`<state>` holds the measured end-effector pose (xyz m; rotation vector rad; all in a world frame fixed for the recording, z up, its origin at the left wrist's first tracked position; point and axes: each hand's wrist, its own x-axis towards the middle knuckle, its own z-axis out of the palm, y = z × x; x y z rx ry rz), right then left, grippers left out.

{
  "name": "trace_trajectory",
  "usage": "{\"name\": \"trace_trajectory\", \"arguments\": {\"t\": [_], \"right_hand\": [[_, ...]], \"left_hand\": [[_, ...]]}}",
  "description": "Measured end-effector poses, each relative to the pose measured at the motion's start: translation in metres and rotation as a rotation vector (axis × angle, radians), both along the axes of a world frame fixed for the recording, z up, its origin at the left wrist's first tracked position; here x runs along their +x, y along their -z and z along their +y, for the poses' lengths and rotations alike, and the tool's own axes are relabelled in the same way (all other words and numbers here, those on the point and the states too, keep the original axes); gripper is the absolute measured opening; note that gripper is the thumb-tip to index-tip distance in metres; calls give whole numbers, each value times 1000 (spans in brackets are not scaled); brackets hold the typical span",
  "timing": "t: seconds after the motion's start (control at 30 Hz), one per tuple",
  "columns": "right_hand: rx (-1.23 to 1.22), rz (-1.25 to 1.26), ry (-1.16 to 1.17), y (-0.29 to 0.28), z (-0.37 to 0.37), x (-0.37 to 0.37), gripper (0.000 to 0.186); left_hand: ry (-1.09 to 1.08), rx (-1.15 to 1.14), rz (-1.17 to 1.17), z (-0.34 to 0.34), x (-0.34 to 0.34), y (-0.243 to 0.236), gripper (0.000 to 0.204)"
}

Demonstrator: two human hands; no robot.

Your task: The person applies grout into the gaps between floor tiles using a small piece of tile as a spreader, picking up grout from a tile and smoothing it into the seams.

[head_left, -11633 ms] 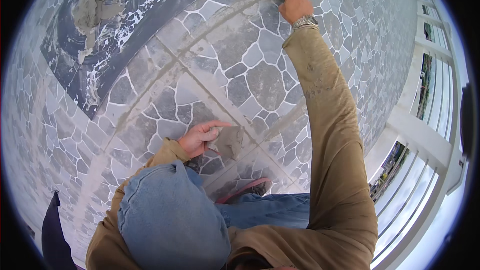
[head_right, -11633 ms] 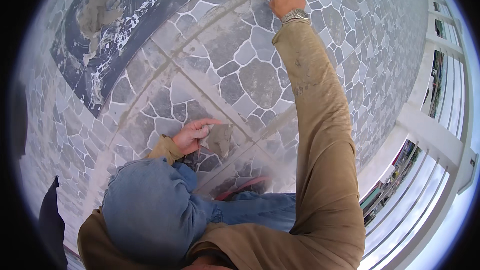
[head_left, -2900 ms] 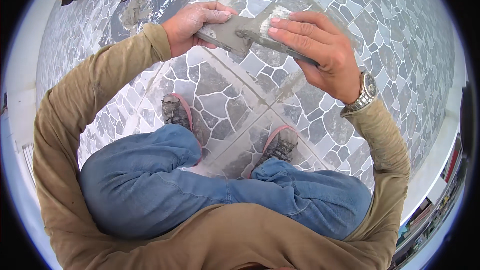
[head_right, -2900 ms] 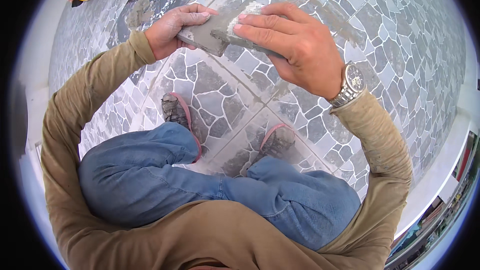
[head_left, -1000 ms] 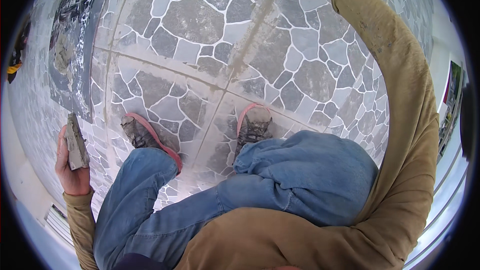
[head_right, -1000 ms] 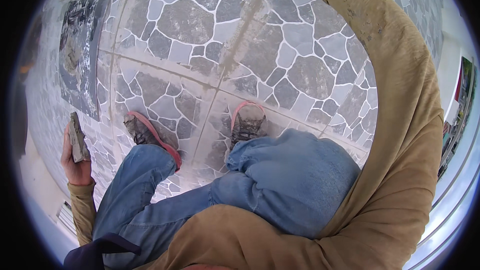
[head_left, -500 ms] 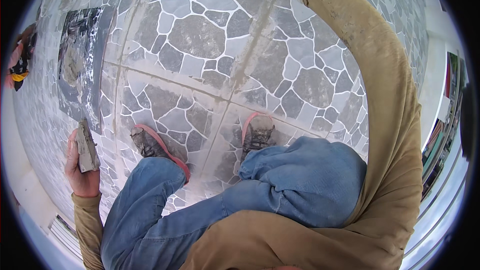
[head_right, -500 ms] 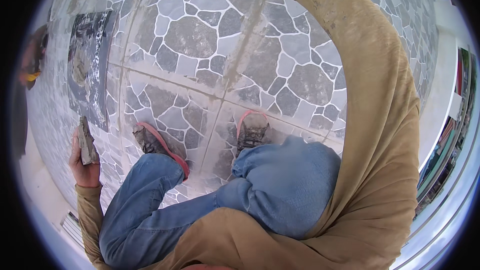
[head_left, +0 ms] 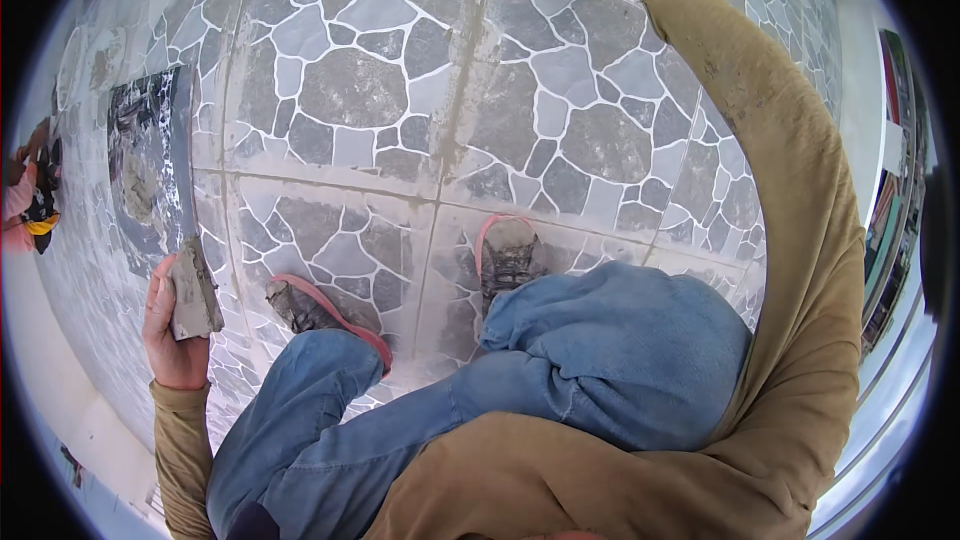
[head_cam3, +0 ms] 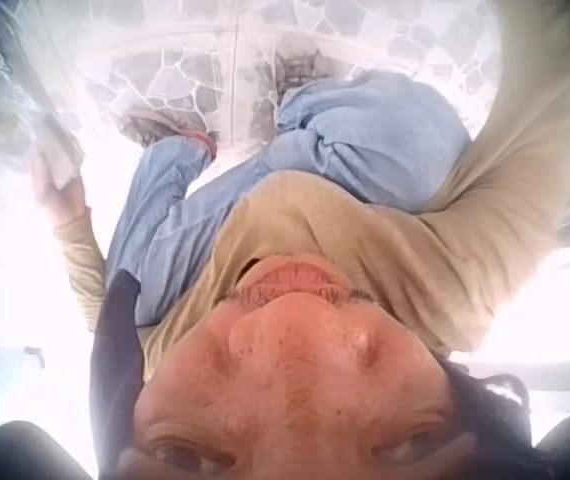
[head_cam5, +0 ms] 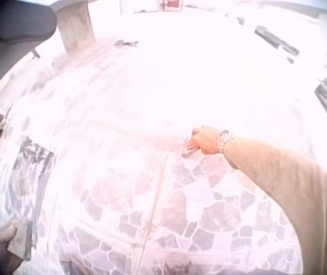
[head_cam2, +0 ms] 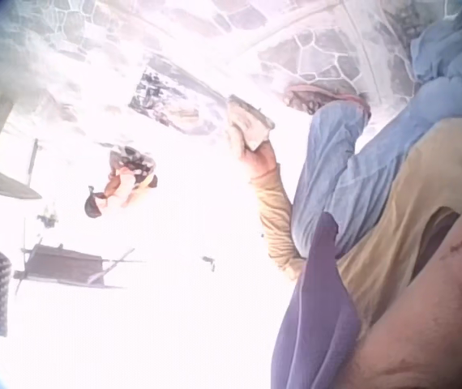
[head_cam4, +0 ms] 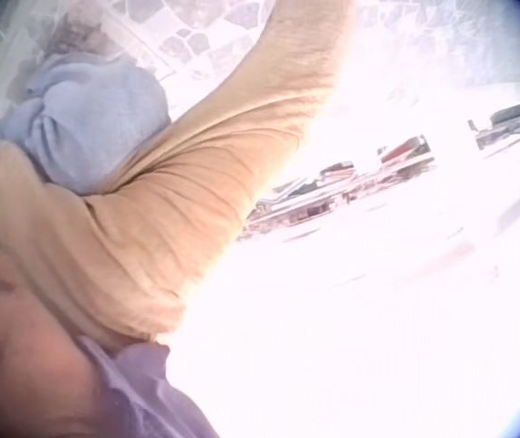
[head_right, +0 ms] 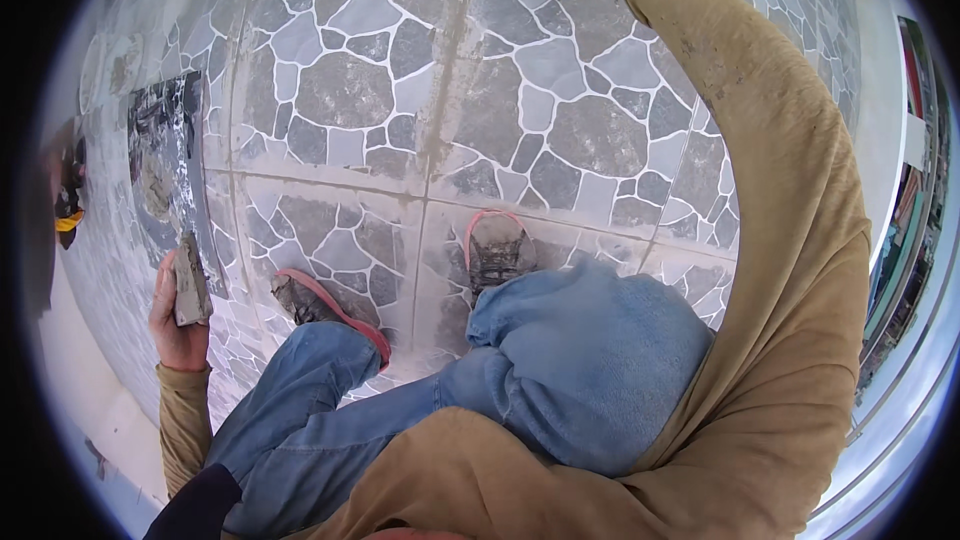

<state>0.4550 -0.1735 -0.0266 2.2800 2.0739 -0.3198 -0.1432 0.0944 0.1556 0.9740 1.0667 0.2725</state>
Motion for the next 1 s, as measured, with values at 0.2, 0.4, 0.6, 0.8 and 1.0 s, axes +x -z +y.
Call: {"name": "trace_trajectory", "arguments": {"t": [0.2,0.4,0.6,0.8,1.0], "right_hand": [[2,-97,592,-1,-60,-21,50],[252,-141,509,43,-19,-90,57],[116,-85,466,39,-32,-112,45],[329,-328,577,69,-77,-95,45],[61,-83,638,32,-82,-82,39]], "left_hand": [[390,3,25,19,78,0,40],[579,-157,-212,-23,187,65,38],[235,-248,-385,-130,232,137,32],[95,-432,-452,-192,239,164,29],[175,-367,-462,-169,231,156,29]]}}
